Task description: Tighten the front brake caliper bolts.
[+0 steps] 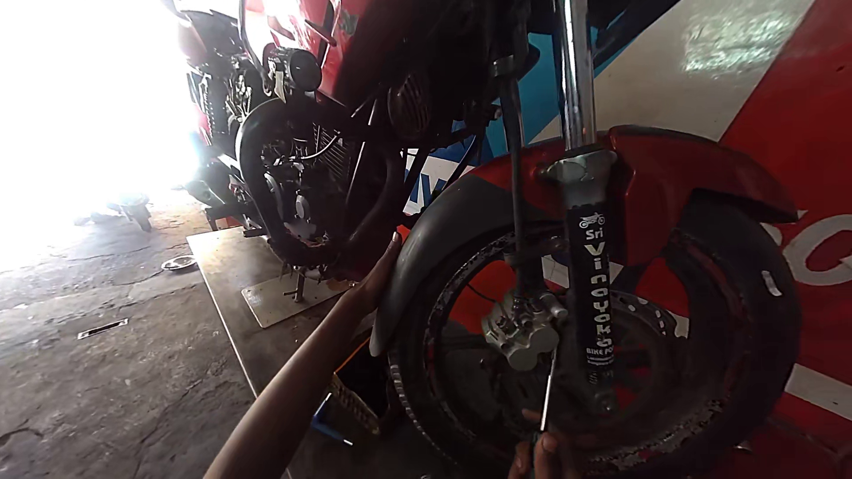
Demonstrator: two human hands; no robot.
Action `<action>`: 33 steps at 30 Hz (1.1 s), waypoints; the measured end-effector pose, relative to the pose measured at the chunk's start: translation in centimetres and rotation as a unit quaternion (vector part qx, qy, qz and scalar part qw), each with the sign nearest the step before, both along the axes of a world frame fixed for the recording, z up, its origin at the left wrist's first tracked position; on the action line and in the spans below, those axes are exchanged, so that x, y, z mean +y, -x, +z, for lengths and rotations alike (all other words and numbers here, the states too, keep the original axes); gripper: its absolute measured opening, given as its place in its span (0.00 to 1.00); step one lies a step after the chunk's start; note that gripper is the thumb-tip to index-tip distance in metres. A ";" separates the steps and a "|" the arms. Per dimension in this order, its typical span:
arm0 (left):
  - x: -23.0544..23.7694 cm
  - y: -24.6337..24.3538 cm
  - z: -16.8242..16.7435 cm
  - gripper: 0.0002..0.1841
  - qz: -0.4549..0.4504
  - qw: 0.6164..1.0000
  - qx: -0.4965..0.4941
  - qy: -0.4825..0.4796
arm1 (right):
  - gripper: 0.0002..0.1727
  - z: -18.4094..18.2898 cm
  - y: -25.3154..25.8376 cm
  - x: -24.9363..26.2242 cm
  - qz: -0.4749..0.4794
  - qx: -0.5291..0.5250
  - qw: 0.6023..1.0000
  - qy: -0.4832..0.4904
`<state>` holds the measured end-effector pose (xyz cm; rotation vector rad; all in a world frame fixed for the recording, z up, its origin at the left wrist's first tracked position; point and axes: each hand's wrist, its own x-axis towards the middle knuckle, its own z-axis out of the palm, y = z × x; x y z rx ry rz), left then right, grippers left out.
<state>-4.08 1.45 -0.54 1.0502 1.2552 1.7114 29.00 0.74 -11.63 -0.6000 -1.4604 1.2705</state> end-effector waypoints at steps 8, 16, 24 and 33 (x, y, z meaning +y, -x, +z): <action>-0.7 -1.0 -0.4 0.40 0.057 0.998 0.018 0.035 | 0.22 -0.4 7.3 1.0 -0.138 0.047 0.989 -0.028; -0.7 -0.9 -0.5 0.39 0.050 0.998 0.021 0.011 | 0.21 -1.0 5.5 2.7 -0.103 0.001 0.993 -0.062; -0.3 -0.5 -1.1 0.38 0.087 0.994 0.058 -0.034 | 0.22 0.8 3.1 2.2 0.050 0.051 0.995 0.071; -1.2 -0.3 -2.6 0.44 0.342 0.854 0.349 -0.178 | 0.27 0.7 2.0 2.6 0.191 0.168 0.951 0.173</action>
